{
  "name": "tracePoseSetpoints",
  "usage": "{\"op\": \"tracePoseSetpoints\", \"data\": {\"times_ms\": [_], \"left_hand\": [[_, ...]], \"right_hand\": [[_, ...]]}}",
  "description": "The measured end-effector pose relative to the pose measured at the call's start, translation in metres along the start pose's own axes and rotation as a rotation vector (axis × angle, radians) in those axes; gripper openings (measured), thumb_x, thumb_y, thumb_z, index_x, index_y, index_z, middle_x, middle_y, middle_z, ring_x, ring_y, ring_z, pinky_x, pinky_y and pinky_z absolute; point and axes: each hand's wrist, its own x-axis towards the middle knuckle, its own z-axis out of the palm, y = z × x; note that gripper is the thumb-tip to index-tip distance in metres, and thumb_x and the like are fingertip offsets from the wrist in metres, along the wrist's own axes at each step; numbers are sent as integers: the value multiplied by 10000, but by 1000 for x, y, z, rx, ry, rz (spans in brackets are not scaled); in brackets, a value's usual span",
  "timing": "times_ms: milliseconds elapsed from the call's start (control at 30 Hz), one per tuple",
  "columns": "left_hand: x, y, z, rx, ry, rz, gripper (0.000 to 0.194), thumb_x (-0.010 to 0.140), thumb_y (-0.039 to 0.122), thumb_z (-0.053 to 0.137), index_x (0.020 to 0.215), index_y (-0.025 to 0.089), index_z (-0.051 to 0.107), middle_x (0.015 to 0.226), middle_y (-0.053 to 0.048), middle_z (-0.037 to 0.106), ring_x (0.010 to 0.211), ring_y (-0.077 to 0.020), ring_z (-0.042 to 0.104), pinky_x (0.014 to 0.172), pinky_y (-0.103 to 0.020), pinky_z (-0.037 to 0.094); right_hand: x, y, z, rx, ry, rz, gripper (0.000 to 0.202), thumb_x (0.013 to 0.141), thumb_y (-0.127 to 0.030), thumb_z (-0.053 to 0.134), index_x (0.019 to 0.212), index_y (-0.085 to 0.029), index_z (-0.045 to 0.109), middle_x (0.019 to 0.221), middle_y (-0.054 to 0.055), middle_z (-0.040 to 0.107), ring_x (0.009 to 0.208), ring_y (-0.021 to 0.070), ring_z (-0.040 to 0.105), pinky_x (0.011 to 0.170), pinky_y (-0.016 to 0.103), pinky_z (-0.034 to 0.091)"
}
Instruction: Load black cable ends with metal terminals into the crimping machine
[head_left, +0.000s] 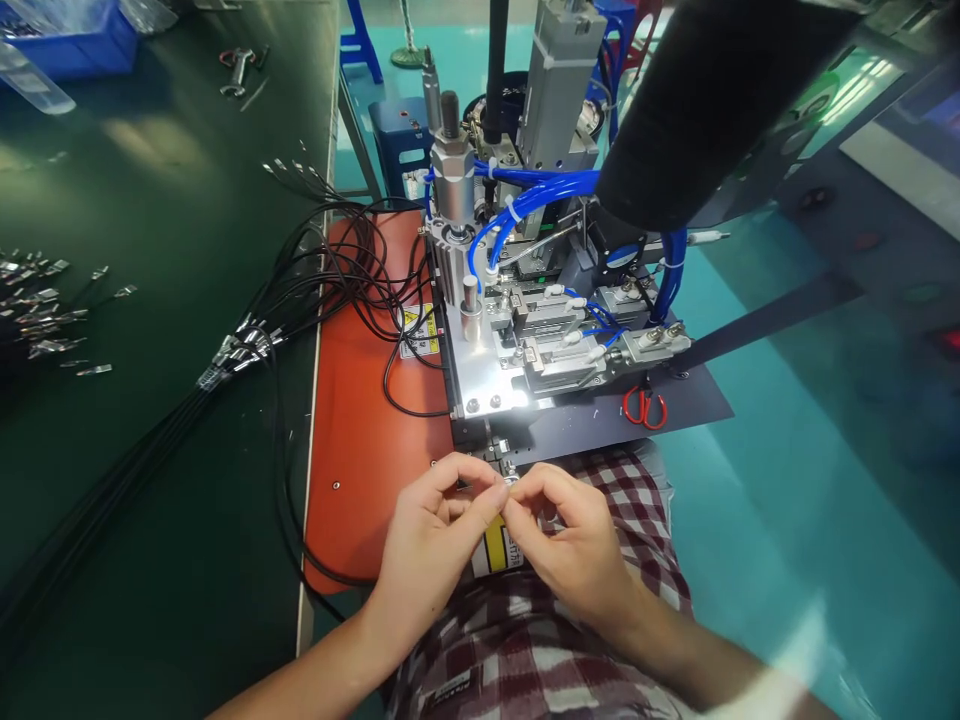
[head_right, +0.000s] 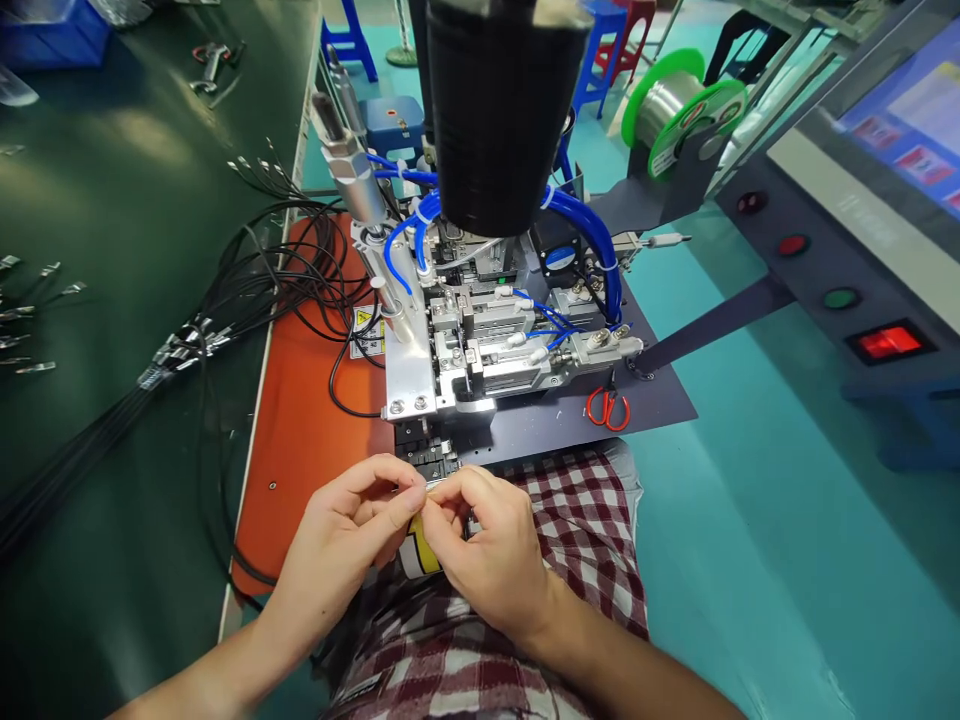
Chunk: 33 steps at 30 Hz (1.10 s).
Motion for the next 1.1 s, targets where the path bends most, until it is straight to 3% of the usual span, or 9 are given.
{"op": "tracePoseSetpoints", "data": {"times_ms": [300, 533, 667, 800, 1000, 1100], "left_hand": [[2, -4, -4, 21, 50, -63, 274, 810, 411, 656, 744, 148, 613, 415, 83, 383, 389, -36, 296, 425, -193, 202], [2, -5, -4, -53, 30, -129, 270, 829, 414, 631, 750, 157, 610, 375, 100, 340, 391, -36, 222, 454, -215, 167], [3, -4, -5, -85, 22, -134, 265, 825, 420, 636, 752, 166, 615, 366, 101, 341, 391, -42, 237, 472, -217, 206], [2, -6, -7, -92, 1, -138, 273, 823, 432, 638, 759, 167, 620, 374, 102, 338, 385, -37, 229, 467, -224, 174], [2, -7, -8, -69, -29, -119, 289, 823, 440, 640, 785, 154, 625, 395, 98, 356, 379, -24, 227, 453, -217, 146], [2, -6, -7, -64, -34, -106, 288, 820, 433, 647, 787, 149, 623, 414, 93, 361, 380, -21, 236, 441, -210, 142]], "right_hand": [[1, -7, 1, 31, -5, 77, 165, 836, -180, 579, 672, -184, 573, 622, -13, 565, 565, 113, 496, 555, 244, 403], [1, -5, 5, 187, -40, 257, 179, 842, -238, 591, 673, -180, 575, 593, -36, 545, 533, 93, 463, 506, 216, 382], [6, -1, -6, 244, -89, 257, 86, 825, -234, 616, 763, -183, 644, 656, -21, 596, 578, 101, 496, 549, 218, 415], [14, 0, -18, 383, -106, 350, 112, 830, -280, 611, 794, -178, 640, 652, -20, 585, 530, 92, 478, 498, 210, 409], [19, 2, -19, 555, -257, 418, 155, 808, -301, 638, 748, -162, 606, 622, -32, 552, 500, 77, 463, 487, 205, 375], [17, 1, -17, 507, -269, 391, 164, 840, -295, 594, 738, -170, 566, 599, -44, 512, 498, 83, 452, 491, 215, 362]]}}
